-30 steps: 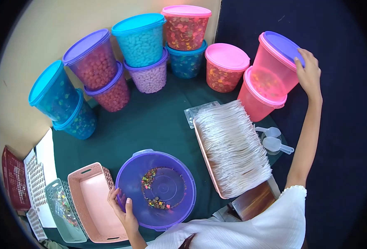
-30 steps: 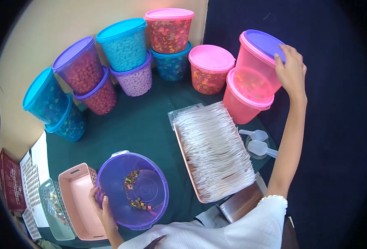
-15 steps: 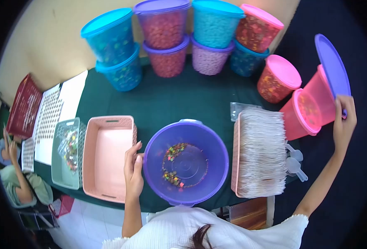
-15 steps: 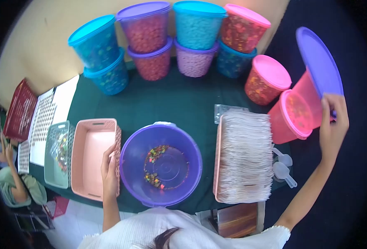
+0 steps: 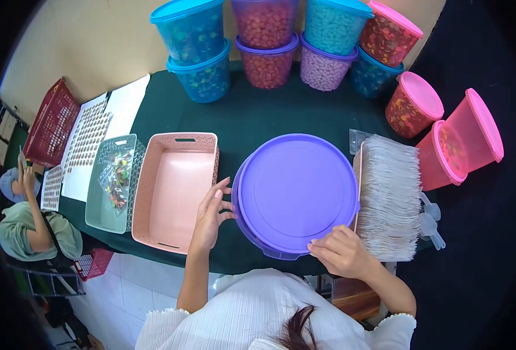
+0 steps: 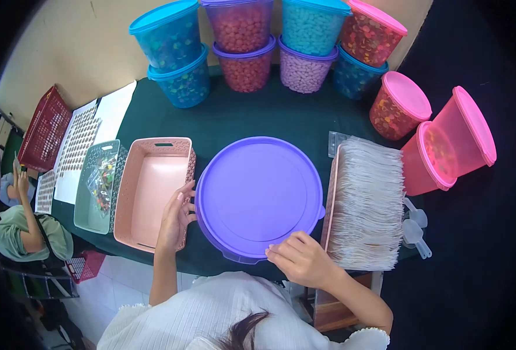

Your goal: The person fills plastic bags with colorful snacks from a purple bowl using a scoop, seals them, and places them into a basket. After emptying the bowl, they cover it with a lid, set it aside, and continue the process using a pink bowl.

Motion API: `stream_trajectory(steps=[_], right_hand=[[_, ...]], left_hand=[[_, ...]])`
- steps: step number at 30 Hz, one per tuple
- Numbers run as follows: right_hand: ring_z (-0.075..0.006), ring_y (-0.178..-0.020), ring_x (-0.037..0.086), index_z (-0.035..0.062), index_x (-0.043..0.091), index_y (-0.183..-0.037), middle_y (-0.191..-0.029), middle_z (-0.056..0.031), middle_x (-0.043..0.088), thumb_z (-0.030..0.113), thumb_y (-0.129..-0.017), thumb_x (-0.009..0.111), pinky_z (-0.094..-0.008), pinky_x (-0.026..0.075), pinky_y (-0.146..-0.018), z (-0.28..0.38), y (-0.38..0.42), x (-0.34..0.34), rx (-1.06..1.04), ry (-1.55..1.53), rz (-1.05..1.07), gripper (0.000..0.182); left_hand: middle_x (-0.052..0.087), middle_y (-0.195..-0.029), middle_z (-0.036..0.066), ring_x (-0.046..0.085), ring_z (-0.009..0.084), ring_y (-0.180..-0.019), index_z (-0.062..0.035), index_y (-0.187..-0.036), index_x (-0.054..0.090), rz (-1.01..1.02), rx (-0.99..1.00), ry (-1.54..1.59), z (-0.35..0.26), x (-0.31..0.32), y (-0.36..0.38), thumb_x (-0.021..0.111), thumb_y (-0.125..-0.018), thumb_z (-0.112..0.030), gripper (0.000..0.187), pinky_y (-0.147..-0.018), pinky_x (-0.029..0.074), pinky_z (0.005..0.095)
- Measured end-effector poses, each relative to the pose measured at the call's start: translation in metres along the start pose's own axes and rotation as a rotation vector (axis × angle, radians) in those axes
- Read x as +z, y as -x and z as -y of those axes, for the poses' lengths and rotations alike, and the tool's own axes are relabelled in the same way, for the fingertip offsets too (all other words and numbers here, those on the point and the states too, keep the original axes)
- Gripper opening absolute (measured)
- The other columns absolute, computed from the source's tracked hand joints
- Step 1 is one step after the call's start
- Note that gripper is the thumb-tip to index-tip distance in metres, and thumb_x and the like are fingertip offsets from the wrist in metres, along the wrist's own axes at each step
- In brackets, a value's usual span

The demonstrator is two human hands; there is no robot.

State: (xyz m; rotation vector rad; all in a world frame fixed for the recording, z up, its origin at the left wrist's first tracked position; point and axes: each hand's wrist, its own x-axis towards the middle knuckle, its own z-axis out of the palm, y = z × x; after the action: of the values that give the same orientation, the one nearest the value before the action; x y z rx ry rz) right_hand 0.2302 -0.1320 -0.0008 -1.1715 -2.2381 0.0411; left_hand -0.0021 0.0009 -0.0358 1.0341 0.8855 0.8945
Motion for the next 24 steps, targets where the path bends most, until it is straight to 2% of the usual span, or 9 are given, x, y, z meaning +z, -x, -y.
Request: stream_trajectory(steps=[12, 15, 17, 18, 19, 21, 22, 23, 24], right_hand=[[-0.0156, -0.067, 0.050, 0.0043, 0.057, -0.076, -0.073, -0.0022, 0.054, 0.009, -0.069, 0.060, -0.0278, 0.036, -0.064, 0.011, -0.006, 0.006, 0.144, -0.071, 0.080, 0.009], [-0.0170, -0.073, 0.050, 0.0058, 0.058, -0.075, -0.078, -0.0016, 0.054, 0.009, -0.068, 0.060, -0.0316, 0.034, -0.071, 0.011, -0.010, -0.004, 0.195, -0.023, 0.091, 0.008], [-0.0184, -0.079, 0.049, 0.0073, 0.058, -0.075, -0.084, -0.0019, 0.054, 0.006, -0.068, 0.058, -0.0358, 0.030, -0.079, 0.004, -0.013, -0.017, 0.288, 0.174, 0.036, 0.008], [-0.0183, -0.082, 0.048, 0.0082, 0.059, -0.077, -0.086, -0.0030, 0.053, 0.004, -0.067, 0.056, -0.0377, 0.027, -0.082, -0.005, -0.010, -0.019, 0.386, 0.271, 0.003, 0.011], [-0.0204, -0.086, 0.049, 0.0061, 0.059, -0.082, -0.091, -0.0051, 0.053, 0.003, -0.068, 0.054, -0.0371, 0.029, -0.083, -0.019, -0.008, -0.020, 0.430, 0.305, -0.032, 0.015], [-0.0225, -0.089, 0.050, 0.0039, 0.060, -0.086, -0.096, -0.0073, 0.054, 0.001, -0.069, 0.051, -0.0365, 0.031, -0.085, -0.051, -0.003, -0.017, 0.483, 0.351, -0.081, 0.019], [-0.0255, -0.094, 0.049, 0.0017, 0.059, -0.089, -0.102, -0.0100, 0.053, 0.000, -0.070, 0.049, -0.0350, 0.033, -0.086, -0.069, -0.002, -0.013, 0.521, 0.129, -0.162, 0.022], [-0.0284, -0.099, 0.049, -0.0006, 0.058, -0.092, -0.107, -0.0128, 0.053, -0.001, -0.070, 0.046, -0.0335, 0.035, -0.087, -0.083, -0.003, -0.012, 0.549, -0.096, -0.241, 0.025], [-0.0284, -0.099, 0.049, -0.0006, 0.058, -0.092, -0.107, -0.0128, 0.053, -0.001, -0.070, 0.046, -0.0335, 0.035, -0.087, -0.093, -0.008, -0.014, 0.547, -0.089, -0.249, 0.025]], left_hand=[[0.044, -0.093, 0.007, 0.052, 0.0103, -0.067, 0.0059, -0.119, 0.035, 0.049, 0.047, -0.080, -0.002, 0.002, -0.001, 0.050, -0.082, -0.010, 0.042, -0.055, 0.047, 0.0233], [0.043, -0.093, 0.007, 0.053, 0.0116, -0.068, 0.0058, -0.121, 0.030, 0.023, 0.058, -0.050, 0.005, 0.009, -0.004, 0.049, -0.082, -0.010, 0.046, -0.056, 0.049, 0.0243], [0.042, -0.093, 0.009, 0.053, 0.0134, -0.071, 0.0038, -0.123, 0.023, 0.029, -0.005, 0.087, 0.011, 0.021, 0.002, 0.049, -0.082, -0.011, 0.051, -0.060, 0.051, 0.0274], [0.043, -0.093, 0.008, 0.053, 0.0136, -0.073, 0.0020, -0.115, 0.029, -0.051, -0.038, 0.159, 0.015, 0.034, 0.013, 0.050, -0.082, -0.012, 0.041, -0.062, 0.052, 0.0283], [0.047, -0.089, 0.007, 0.054, 0.0149, -0.077, -0.0011, -0.103, 0.037, -0.073, -0.038, 0.177, 0.021, 0.047, 0.025, 0.049, -0.082, -0.011, 0.026, -0.064, 0.052, 0.0291], [0.051, -0.094, 0.011, 0.057, 0.0217, -0.085, -0.0023, -0.096, 0.041, 0.104, -0.143, 0.264, 0.037, 0.061, 0.046, 0.051, -0.080, -0.007, 0.019, -0.071, 0.051, 0.0331], [0.051, -0.101, 0.014, 0.054, 0.0271, -0.094, -0.0018, -0.100, 0.042, 0.251, -0.215, 0.316, 0.046, 0.066, 0.052, 0.051, -0.081, -0.009, 0.022, -0.080, 0.047, 0.0379], [0.047, -0.110, 0.017, 0.046, 0.0302, -0.106, -0.0016, -0.110, 0.039, 0.483, -0.294, 0.384, 0.051, 0.066, 0.053, 0.050, -0.081, -0.012, 0.033, -0.090, 0.038, 0.0414], [0.042, -0.117, 0.017, 0.038, 0.0292, -0.114, -0.0018, -0.120, 0.033, 0.642, -0.403, 0.429, 0.051, 0.068, 0.052, 0.050, -0.081, -0.014, 0.044, -0.095, 0.030, 0.0408]])
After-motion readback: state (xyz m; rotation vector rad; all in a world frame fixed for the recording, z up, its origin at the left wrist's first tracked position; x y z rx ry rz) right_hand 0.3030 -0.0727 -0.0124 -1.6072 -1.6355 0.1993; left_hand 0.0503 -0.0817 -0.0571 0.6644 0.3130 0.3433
